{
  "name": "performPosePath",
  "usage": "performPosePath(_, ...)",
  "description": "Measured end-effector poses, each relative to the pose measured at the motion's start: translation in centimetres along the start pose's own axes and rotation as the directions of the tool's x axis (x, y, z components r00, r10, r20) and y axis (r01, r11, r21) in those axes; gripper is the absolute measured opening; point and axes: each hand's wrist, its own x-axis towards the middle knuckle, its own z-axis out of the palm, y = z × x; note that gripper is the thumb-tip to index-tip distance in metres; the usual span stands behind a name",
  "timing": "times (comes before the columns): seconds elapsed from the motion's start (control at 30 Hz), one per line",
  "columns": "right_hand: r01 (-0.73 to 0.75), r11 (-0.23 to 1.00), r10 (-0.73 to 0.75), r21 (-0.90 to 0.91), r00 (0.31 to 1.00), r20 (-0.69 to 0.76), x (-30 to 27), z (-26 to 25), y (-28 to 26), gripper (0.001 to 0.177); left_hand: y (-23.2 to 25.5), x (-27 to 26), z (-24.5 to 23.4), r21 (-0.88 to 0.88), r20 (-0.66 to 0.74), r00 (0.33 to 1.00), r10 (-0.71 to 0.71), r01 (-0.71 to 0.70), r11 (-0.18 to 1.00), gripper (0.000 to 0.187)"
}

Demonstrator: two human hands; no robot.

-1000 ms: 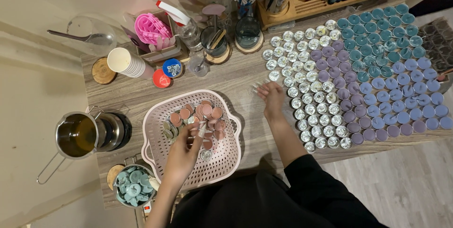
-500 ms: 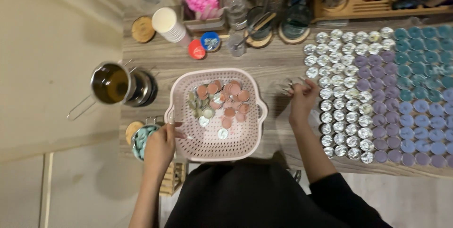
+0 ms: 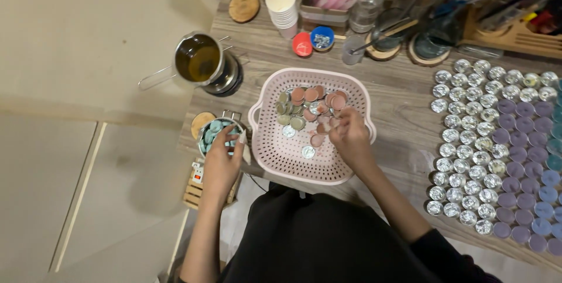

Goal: The person sorts wax discs from a basket and a bowl, places them into small metal tins, and uses a stick to press the wax into the tins at a workbench.

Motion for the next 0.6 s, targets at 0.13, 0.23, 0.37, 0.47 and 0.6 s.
performPosePath(0.13,-0.278,0.921,0.362,-0.274,0.872,0.329,0.7,2.5,0.0,0.037,-1.0,-1.0,-0.8,-0.027,-0.019,1.0,0.007,-0.007,1.0,0.047)
performPosePath(0.23,-0.369,0.878,0.462,-0.305,0.819,0.341,2.0,3.4,-1.9,0.04,-1.9,-1.7,-1.3,-0.019,-0.016,1.0,0.0,0.0,1.0,0.046)
performPosePath(0.37,-0.349,0.872,0.45,-0.342,0.846,0.285,3.1,4.6,-2.1,0.054,-3.3,-2.7,-2.1,-0.027,-0.036,0.999,-0.027,0.026,0.999,0.044)
performPosePath(0.47,-0.271,0.88,0.402,-0.389,0.863,0.307,3.6,5.6,-1.0,0.053,-5.5,-3.2,-2.7,0.1,-0.018,0.971,-0.237,0.238,0.966,0.038)
performPosePath(0.6,-0.285,0.921,0.364,-0.267,0.875,0.32,2.9,5.0,0.2,0.046,-9.8,-3.2,-3.4,0.024,0.011,0.921,-0.39,0.39,0.92,0.05)
